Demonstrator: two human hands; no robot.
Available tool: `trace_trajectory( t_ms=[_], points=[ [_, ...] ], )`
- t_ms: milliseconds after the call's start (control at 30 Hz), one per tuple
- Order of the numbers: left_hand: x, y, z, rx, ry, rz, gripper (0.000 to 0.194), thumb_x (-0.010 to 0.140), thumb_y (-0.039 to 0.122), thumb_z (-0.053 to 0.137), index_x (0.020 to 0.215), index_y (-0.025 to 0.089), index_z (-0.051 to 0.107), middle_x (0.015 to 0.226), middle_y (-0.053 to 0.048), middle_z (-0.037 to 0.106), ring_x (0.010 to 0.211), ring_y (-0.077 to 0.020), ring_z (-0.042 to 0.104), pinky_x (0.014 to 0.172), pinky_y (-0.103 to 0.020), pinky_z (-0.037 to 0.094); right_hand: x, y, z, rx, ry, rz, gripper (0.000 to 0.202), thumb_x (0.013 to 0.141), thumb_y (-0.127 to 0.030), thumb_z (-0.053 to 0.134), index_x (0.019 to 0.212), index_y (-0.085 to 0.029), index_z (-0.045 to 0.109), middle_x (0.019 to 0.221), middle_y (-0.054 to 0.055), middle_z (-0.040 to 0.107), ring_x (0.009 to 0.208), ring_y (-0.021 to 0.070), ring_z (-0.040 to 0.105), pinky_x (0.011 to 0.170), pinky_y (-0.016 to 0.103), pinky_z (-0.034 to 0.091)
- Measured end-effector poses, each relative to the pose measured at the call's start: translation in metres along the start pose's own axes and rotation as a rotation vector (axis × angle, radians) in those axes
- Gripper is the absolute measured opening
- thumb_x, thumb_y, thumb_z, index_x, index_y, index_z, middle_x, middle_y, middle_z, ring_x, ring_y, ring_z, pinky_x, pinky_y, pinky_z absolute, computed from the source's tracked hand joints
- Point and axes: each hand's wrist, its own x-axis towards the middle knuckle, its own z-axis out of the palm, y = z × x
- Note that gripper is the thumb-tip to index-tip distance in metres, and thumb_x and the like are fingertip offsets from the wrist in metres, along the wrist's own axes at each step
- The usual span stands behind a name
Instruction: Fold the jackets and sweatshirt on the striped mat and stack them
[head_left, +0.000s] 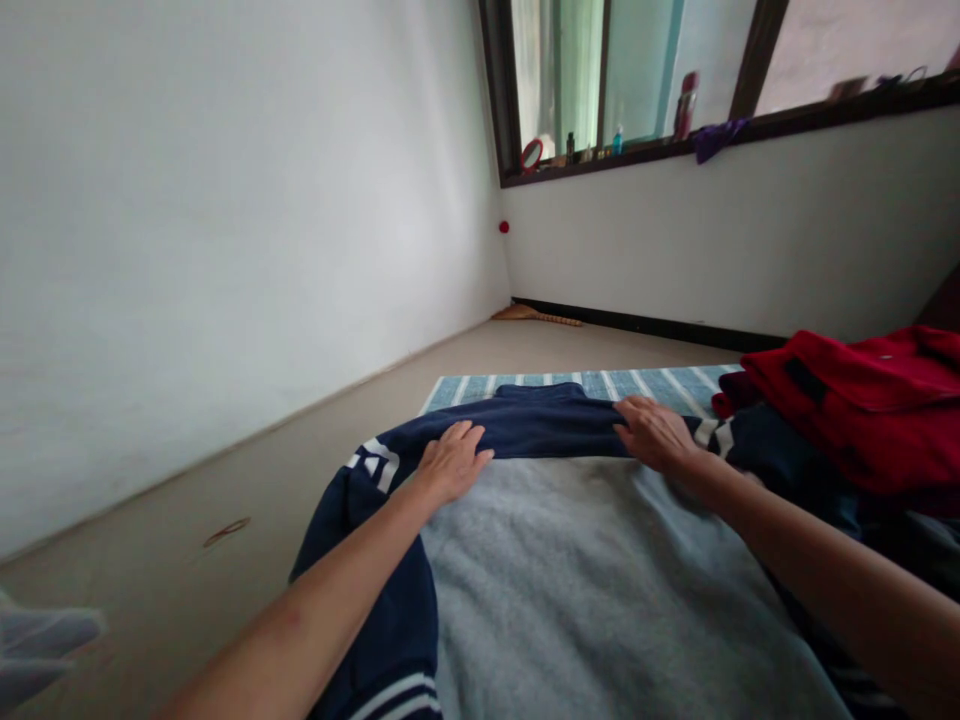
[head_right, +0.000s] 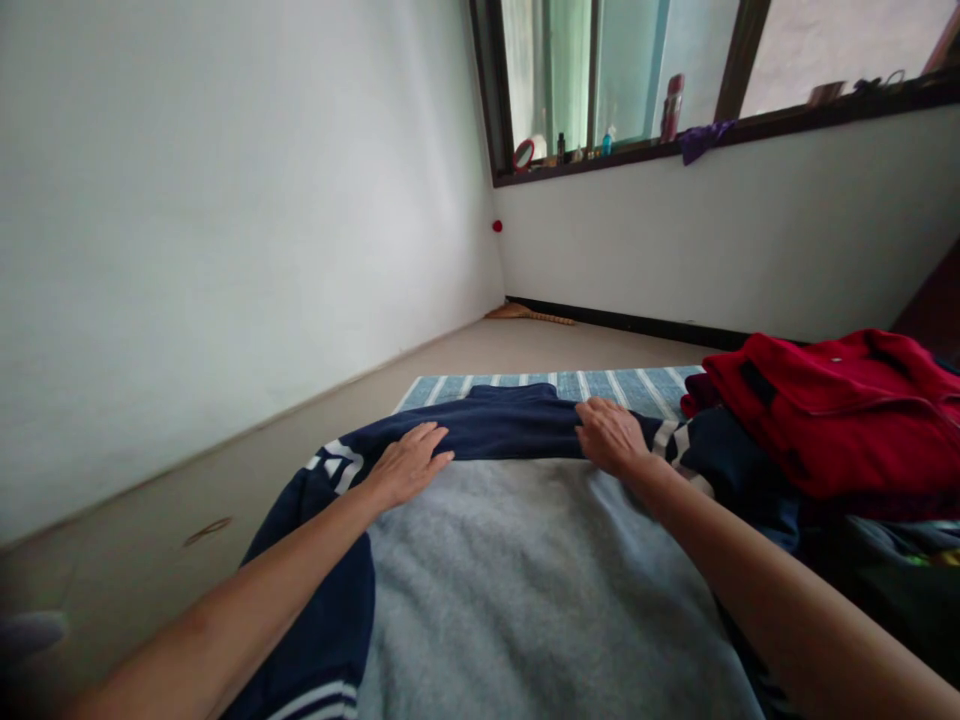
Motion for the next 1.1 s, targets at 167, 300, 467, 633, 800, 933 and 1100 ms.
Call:
trace_trajectory(
  t_ms=[167,300,467,633,800,933,1100],
  points=[
    [0.004,-0.025,0.029,-0.028,-0.046,-0.073,0.063,0.093,0.049,0.029,0.143,0.012,0.037,0.151,-0.015,0.032,0.14,-0.0275,0.028,0.111,-0.048,0.023,0.004,-0.006,0.032,0.058,-0.085,-0.058,0.049,0.096,-0.046,0.037,0.132,-0.017,0.05,0.137,0.013,0.048,0.126,0.0254,0.043,0.1,0.035,0.033],
    [0.001,-0.028,0.028,-0.021,0.005,-0.054,0.062,0.093,0.049,0.03,0.143,0.014,0.037,0.155,-0.012,0.025,0.143,-0.0251,0.018,0.113,-0.044,0.017,0.004,0.003,0.049,0.067,-0.123,-0.036,0.053,0.095,-0.05,0.034,0.133,-0.016,0.049,0.14,0.015,0.044,0.129,0.027,0.039,0.103,0.038,0.029],
    [0.001,-0.027,0.026,-0.047,-0.074,-0.064,0.063,0.093,0.05,0.027,0.146,0.015,0.031,0.155,-0.012,0.023,0.144,-0.0271,0.016,0.112,-0.051,0.018,0.009,0.021,0.048,0.049,-0.121,0.07,0.057,0.096,-0.053,0.028,0.136,-0.017,0.044,0.142,0.015,0.042,0.132,0.0279,0.035,0.105,0.043,0.025],
    [-0.022,-0.021,0.008,-0.048,-0.115,-0.007,0.06,0.092,0.045,0.035,0.139,0.01,0.041,0.152,-0.019,0.028,0.142,-0.0291,0.022,0.111,-0.047,0.024,0.006,0.014,0.036,0.011,-0.087,0.136,0.053,0.097,-0.048,0.03,0.13,-0.012,0.049,0.133,0.018,0.049,0.127,0.0303,0.04,0.103,0.045,0.028],
    [-0.103,-0.009,-0.012,-0.057,-0.184,0.122,0.053,0.086,0.045,0.047,0.133,0.02,0.051,0.149,-0.013,0.037,0.141,-0.0273,0.026,0.113,-0.049,0.02,-0.035,-0.017,0.029,0.043,-0.085,-0.018,0.06,0.096,-0.055,0.028,0.144,-0.019,0.035,0.152,0.01,0.027,0.141,0.0245,0.017,0.112,0.04,0.014],
    [-0.142,-0.021,-0.017,-0.115,-0.34,0.109,0.058,0.08,0.028,0.052,0.138,0.024,0.045,0.151,-0.01,0.034,0.139,-0.0283,0.029,0.11,-0.052,0.025,-0.061,-0.015,0.027,0.077,-0.182,-0.041,0.062,0.096,-0.057,0.027,0.143,-0.019,0.037,0.149,0.012,0.034,0.138,0.0266,0.028,0.11,0.045,0.021],
    [-0.155,-0.038,-0.032,-0.087,-0.299,0.057,0.064,0.066,0.009,0.052,0.129,0.023,0.055,0.142,-0.01,0.048,0.132,-0.0269,0.042,0.11,-0.045,0.03,-0.079,-0.021,0.004,0.066,-0.155,-0.022,0.052,0.097,-0.046,0.033,0.135,-0.013,0.046,0.141,0.018,0.043,0.132,0.0293,0.038,0.106,0.047,0.029]
  ],
)
